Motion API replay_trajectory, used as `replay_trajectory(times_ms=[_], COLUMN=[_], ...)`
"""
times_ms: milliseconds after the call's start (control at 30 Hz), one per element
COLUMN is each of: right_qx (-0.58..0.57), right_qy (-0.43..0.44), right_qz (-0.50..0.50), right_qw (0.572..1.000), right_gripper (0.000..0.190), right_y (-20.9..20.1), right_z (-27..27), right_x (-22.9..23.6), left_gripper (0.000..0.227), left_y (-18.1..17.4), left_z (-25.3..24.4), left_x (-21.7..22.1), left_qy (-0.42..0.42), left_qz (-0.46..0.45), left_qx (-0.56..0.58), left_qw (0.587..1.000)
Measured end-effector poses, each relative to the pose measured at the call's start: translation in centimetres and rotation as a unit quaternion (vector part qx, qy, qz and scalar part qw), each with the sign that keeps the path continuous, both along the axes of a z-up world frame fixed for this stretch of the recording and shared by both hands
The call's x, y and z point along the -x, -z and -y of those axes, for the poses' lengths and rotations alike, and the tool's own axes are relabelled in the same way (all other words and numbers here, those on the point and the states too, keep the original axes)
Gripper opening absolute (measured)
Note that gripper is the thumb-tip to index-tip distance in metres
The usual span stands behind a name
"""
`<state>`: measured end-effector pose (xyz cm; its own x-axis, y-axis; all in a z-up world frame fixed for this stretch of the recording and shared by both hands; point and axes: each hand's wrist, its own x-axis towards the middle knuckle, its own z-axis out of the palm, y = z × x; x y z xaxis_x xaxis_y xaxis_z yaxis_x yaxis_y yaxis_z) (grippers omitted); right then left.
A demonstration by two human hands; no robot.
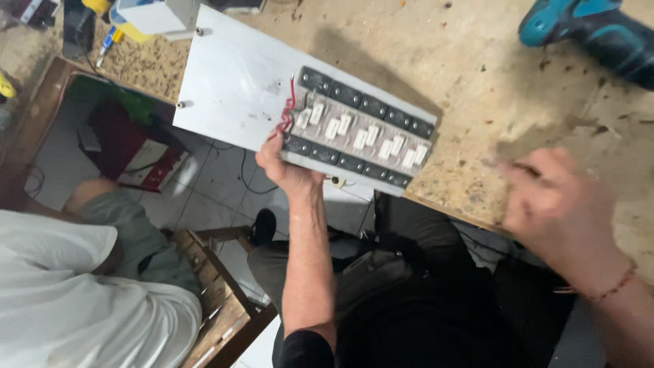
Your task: The person cleans the surface of a metal electrical panel with a blue plastic scraper. They hold the panel with one hand and scrape the surface with the other, moving the scraper across different areas to remove residue.
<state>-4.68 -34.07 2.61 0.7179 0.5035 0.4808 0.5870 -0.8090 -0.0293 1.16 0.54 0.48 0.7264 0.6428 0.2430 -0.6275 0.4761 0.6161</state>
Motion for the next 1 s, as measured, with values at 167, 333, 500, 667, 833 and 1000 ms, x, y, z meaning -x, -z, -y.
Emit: replay_trajectory(times_ms=[167, 333, 500, 667, 833, 1000], right_qx=[-0.079, -0.094, -0.072, -0.078, -0.123, -0.206], right_qy=[0.068, 0.072, 0.096, 0.104, 0.092, 0.015], right_qz=[0.046, 0.009, 0.015, -0.014, -0.029, -0.045], right_qw=[0.994, 0.993, 0.993, 0.991, 0.988, 0.977], right_gripper=[0.049, 0.04, 0.039, 0.035, 0.035, 0.031], right_y=[1.1, 2.5, 3.2, 4.1, 4.3, 2.4], right_z=[3.8, 3.8, 3.6, 3.8, 3.6, 1.3], right_x=[-0.8, -1.0, -0.8, -0.6, -1.0, -1.7], left_gripper=[0.048, 0.045, 0.058, 0.024, 0.03, 0.032], left_y=[1.3, -1.3, -3.1, -5.9, -7.5, -7.4], left_z=[-1.8, -2.6, -0.4, 2.8, 3.5, 3.2], left_x=[-2.6, -6.1, -9.1, -10.8, -10.4, -10.8], left_qy=[0.148, 0.185, 0.24, 0.176, 0.193, 0.239], left_qz=[0.117, 0.054, 0.022, 0.169, 0.141, 0.107], left_qx=[-0.039, -0.137, -0.106, -0.325, -0.356, -0.347], left_qw=[0.981, 0.972, 0.965, 0.914, 0.903, 0.901])
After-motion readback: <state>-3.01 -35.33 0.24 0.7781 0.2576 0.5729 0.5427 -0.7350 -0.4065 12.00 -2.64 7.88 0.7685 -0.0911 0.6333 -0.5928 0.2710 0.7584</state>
